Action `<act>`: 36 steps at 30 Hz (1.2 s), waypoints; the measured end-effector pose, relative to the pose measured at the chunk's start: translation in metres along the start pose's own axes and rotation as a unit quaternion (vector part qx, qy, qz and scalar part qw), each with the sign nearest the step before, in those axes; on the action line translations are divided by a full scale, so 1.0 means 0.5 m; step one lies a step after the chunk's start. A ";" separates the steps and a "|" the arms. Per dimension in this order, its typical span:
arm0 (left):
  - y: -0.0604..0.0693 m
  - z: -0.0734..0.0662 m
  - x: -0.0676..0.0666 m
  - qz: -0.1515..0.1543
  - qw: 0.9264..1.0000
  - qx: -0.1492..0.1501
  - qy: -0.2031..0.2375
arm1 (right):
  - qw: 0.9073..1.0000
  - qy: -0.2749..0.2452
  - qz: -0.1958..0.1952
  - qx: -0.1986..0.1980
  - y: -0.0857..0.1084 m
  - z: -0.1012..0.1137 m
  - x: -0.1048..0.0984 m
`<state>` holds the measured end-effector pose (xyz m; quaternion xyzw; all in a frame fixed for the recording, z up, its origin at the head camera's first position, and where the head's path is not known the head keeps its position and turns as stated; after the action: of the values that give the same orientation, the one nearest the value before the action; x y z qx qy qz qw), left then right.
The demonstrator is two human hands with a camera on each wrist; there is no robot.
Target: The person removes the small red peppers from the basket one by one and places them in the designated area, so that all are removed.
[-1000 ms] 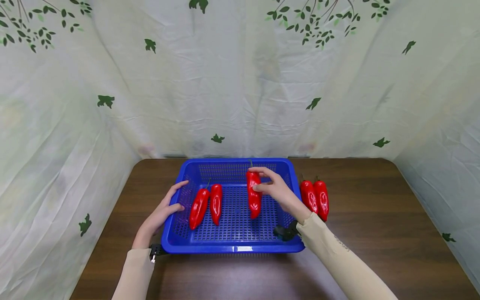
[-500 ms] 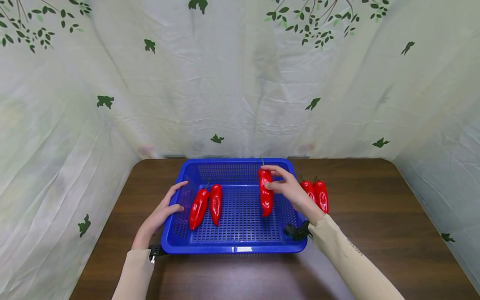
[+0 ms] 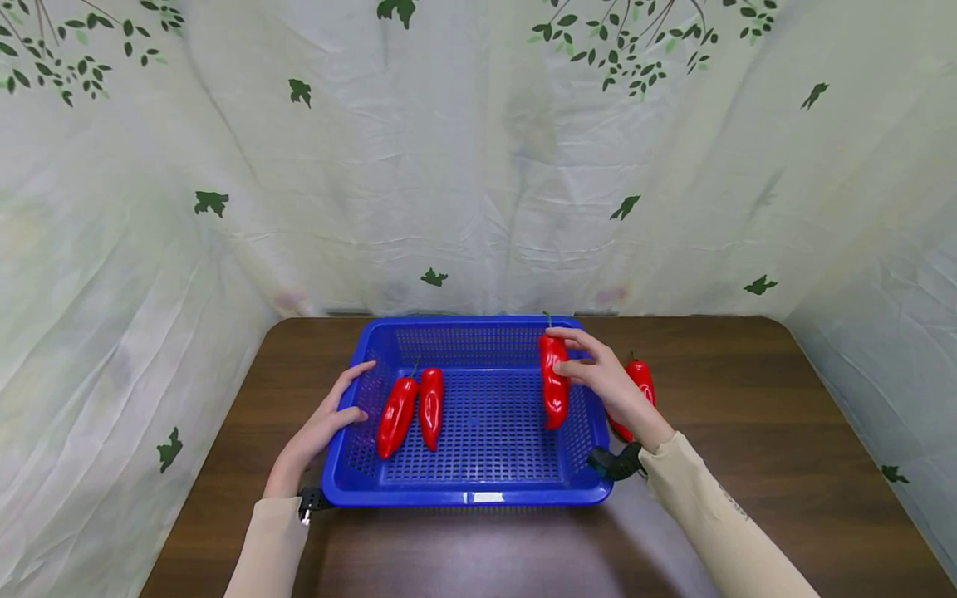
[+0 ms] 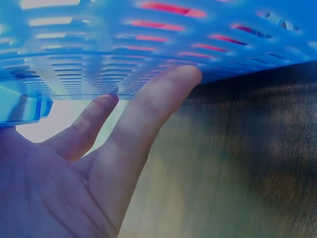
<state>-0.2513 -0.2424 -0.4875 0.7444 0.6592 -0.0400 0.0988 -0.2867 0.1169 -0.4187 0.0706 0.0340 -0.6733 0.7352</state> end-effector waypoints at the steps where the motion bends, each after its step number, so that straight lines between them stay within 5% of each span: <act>1: -0.001 0.001 0.000 -0.001 1.000 -0.002 0.000 | 1.000 0.001 -0.001 0.000 0.000 -0.002 -0.005; 36: -0.002 0.002 0.001 0.000 1.000 0.003 -0.007 | 0.998 -0.015 -0.052 0.010 0.014 -0.034 -0.140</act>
<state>-0.2521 -0.2420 -0.4886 0.7443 0.6585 -0.0470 0.1007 -0.2855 0.1890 -0.4249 0.0667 0.0198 -0.7117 0.6990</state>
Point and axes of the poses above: each hand's wrist, its own y-axis away from the middle knuckle, its own x-axis out of the palm, z = x × y, the point moved 10 cm from there along -y, towards the middle knuckle, and after that the axes turned 13 degrees about -z, right-handed, at the moved point
